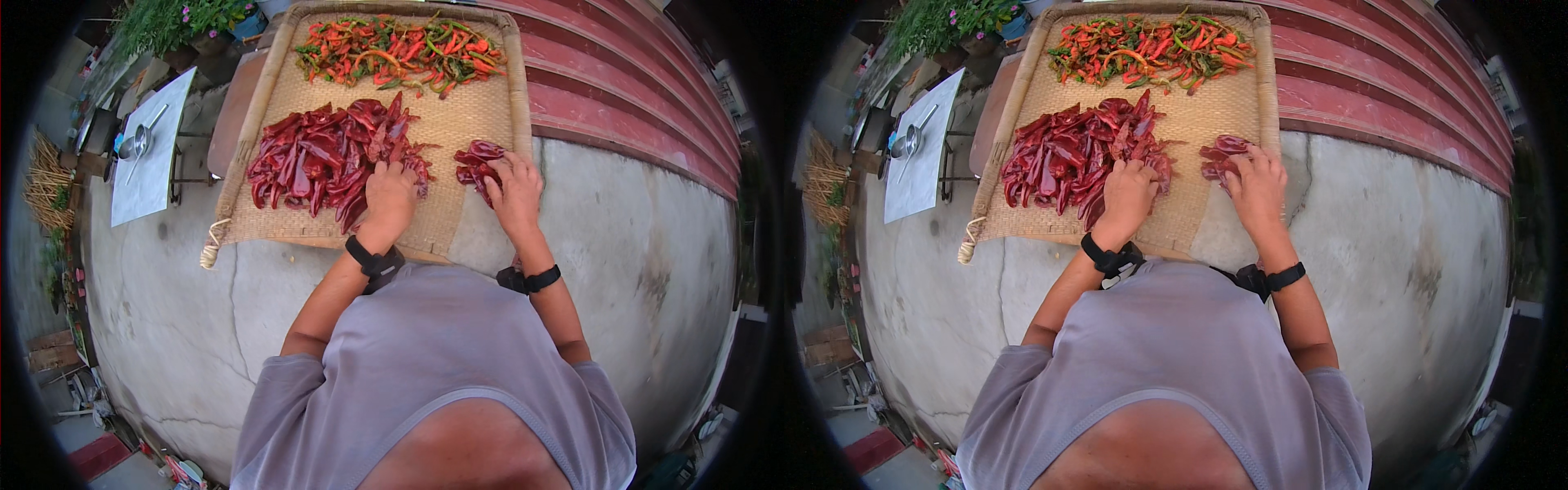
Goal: Sorting and arranging dried red chilies on a large flat tray.
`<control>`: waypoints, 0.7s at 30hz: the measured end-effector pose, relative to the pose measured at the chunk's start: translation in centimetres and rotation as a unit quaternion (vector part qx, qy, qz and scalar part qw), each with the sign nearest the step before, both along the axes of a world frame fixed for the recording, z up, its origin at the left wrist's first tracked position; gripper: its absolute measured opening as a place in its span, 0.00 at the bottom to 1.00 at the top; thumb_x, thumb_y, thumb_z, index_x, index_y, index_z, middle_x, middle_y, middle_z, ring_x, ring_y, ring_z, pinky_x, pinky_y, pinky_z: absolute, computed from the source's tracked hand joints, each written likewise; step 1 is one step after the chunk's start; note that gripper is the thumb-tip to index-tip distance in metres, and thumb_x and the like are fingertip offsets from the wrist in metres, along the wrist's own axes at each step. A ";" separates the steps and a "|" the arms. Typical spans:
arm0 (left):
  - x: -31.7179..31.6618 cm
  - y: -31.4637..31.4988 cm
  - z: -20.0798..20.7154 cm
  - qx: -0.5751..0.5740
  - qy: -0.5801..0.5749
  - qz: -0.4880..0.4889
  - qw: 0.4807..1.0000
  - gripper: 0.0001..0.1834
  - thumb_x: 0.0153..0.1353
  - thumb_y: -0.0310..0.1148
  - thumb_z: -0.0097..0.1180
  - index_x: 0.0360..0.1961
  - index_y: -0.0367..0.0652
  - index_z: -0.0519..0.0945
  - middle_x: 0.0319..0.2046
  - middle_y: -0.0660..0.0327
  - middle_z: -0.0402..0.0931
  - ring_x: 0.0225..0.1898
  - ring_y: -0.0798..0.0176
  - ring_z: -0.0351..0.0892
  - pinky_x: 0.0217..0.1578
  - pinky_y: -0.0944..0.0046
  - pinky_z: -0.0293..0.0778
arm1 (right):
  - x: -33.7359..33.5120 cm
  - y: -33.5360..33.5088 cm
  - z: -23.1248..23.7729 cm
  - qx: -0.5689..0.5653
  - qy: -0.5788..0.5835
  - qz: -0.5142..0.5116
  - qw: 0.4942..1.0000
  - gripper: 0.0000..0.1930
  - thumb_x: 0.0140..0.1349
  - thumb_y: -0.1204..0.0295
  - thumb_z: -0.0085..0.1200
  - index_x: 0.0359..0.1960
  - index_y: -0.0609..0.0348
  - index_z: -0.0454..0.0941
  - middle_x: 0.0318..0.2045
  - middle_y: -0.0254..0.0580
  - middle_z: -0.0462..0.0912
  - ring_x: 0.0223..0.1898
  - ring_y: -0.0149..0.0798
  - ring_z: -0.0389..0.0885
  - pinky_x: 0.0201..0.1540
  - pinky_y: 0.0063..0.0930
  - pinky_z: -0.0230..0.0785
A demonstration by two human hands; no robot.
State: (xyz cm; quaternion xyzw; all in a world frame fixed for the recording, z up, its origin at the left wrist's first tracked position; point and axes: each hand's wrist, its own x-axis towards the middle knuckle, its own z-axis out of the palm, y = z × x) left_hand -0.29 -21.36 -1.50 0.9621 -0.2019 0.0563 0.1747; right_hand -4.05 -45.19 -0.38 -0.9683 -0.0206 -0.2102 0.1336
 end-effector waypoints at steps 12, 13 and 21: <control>-1.2 0.0 1.2 -0.383 0.271 -0.067 0.881 0.08 0.58 0.23 0.60 0.39 0.36 0.77 0.34 0.55 0.79 0.32 0.63 0.79 0.36 0.64 0.75 | 0.5 5.1 -0.9 0.533 0.203 0.167 0.804 0.16 0.67 0.71 0.57 0.55 0.58 0.77 0.43 0.41 0.83 0.44 0.32 0.81 0.48 0.26 0.71; -1.5 0.3 1.0 -0.335 0.265 -0.078 0.901 0.09 0.58 0.24 0.61 0.40 0.36 0.78 0.35 0.54 0.80 0.33 0.61 0.80 0.36 0.63 0.75 | 0.3 5.0 -0.1 0.486 0.213 0.139 0.836 0.15 0.65 0.72 0.57 0.53 0.57 0.78 0.40 0.40 0.82 0.42 0.35 0.81 0.46 0.28 0.72; -2.9 3.6 2.3 -0.149 0.033 0.056 0.987 0.13 0.53 0.27 0.63 0.41 0.42 0.81 0.40 0.53 0.77 0.47 0.47 0.74 0.47 0.53 0.73 | -1.5 0.4 -1.0 -0.038 0.117 0.090 0.988 0.16 0.56 0.75 0.60 0.47 0.50 0.83 0.37 0.41 0.79 0.42 0.50 0.76 0.45 0.42 0.69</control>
